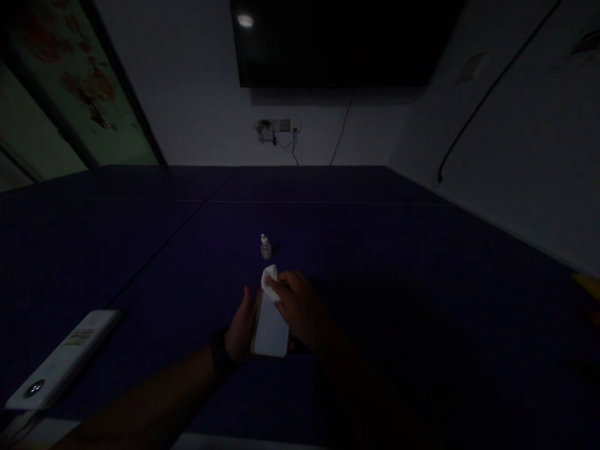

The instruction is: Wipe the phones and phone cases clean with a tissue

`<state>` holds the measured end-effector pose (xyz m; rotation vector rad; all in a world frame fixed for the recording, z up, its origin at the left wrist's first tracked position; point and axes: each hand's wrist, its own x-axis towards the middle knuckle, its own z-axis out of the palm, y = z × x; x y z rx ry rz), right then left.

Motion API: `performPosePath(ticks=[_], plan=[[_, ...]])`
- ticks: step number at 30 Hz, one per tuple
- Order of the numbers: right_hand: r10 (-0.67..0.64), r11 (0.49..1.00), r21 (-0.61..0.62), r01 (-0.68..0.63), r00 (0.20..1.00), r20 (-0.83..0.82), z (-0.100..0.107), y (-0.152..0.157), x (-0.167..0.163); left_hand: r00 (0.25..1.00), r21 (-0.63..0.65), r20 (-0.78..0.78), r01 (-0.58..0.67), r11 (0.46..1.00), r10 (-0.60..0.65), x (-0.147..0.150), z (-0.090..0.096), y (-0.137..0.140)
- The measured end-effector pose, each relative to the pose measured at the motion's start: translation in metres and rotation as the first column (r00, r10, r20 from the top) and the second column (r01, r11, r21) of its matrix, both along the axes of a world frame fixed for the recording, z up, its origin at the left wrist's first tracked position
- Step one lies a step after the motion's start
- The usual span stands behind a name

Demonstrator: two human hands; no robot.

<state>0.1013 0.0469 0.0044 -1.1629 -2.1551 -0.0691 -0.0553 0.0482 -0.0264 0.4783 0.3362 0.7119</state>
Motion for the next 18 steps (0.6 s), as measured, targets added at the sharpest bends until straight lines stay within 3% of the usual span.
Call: performPosePath(ticks=[3, 8, 14, 18], plan=[[-0.036, 0.999, 0.009, 0.036, 0.999, -0.016, -0.002, 0.000, -0.006, 1.000, 0.006, 0.009, -0.006, 1.000, 0.006, 0.001, 0.001, 0.000], [0.160, 0.987, -0.045, -0.157, 0.983, 0.085, 0.005, -0.002, -0.001, 0.996, -0.033, 0.005, -0.084, 0.996, 0.084, 0.003, 0.005, 0.002], [-0.030, 1.000, -0.003, 0.030, 1.000, -0.010, -0.003, 0.001, -0.001, 1.000, -0.008, -0.013, -0.017, 1.000, 0.017, 0.000, 0.001, 0.000], [0.089, 0.996, -0.022, -0.088, 0.995, 0.050, -0.001, -0.004, -0.009, 0.993, -0.048, -0.019, -0.118, 0.992, 0.117, 0.002, 0.001, 0.005]])
